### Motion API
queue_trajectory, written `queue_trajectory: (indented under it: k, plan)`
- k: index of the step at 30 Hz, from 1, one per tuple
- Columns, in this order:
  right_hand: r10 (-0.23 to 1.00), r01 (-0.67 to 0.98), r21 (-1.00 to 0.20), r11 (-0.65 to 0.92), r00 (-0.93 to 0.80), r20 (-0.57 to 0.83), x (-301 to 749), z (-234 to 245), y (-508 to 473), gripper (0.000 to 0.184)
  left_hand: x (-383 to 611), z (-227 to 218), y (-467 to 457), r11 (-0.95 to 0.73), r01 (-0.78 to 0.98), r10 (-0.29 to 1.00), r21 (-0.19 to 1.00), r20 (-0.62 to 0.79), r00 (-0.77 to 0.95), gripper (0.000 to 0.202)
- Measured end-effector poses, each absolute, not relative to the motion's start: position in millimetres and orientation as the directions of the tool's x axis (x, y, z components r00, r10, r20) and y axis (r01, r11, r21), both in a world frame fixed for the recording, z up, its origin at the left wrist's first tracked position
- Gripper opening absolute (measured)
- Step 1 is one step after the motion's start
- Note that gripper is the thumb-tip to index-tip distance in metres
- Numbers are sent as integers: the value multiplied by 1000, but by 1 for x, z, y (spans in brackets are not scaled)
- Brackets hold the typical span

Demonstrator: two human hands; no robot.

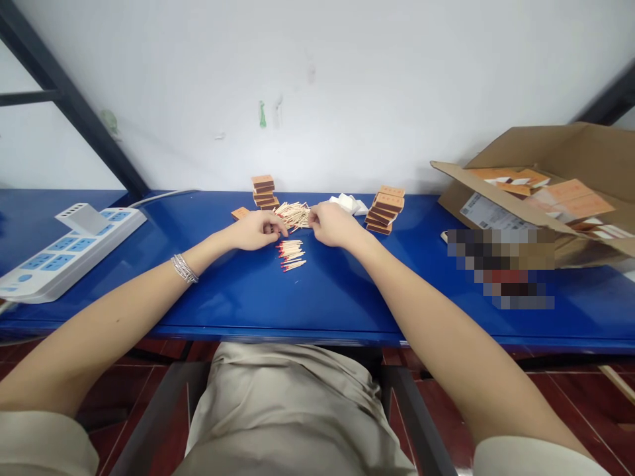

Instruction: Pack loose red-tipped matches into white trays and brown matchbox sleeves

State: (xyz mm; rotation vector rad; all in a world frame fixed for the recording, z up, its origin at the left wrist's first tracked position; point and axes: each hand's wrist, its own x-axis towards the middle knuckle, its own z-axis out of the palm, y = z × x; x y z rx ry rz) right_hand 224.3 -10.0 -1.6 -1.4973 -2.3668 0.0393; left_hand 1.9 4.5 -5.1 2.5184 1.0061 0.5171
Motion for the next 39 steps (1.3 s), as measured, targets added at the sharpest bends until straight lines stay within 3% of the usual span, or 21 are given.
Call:
queue_trajectory:
  k: [11, 21, 25, 31, 39]
  plan:
    - [869, 850, -241, 468, -393, 300, 228, -5, -7, 14, 2, -5, 4, -652, 584, 728, 484, 181, 661, 27]
    - [805, 685, -424, 592, -528, 270, 209, -9, -19, 14, 2, -6, 4, -666, 589, 719, 459, 185, 669, 28]
    - [838, 736, -399, 546, -469, 280, 219, -9, -13, 17, 2, -6, 3, -675, 570, 708, 469, 193, 679, 28]
    - [875, 805, -344, 484, -453, 170, 225, -9, -9, 16, 2, -6, 3, -680, 554, 697, 480, 191, 691, 29]
    - [822, 722, -393, 569, -479, 308, 209, -16, -14, 13, 3, -5, 4, -576, 650, 804, 496, 201, 560, 23]
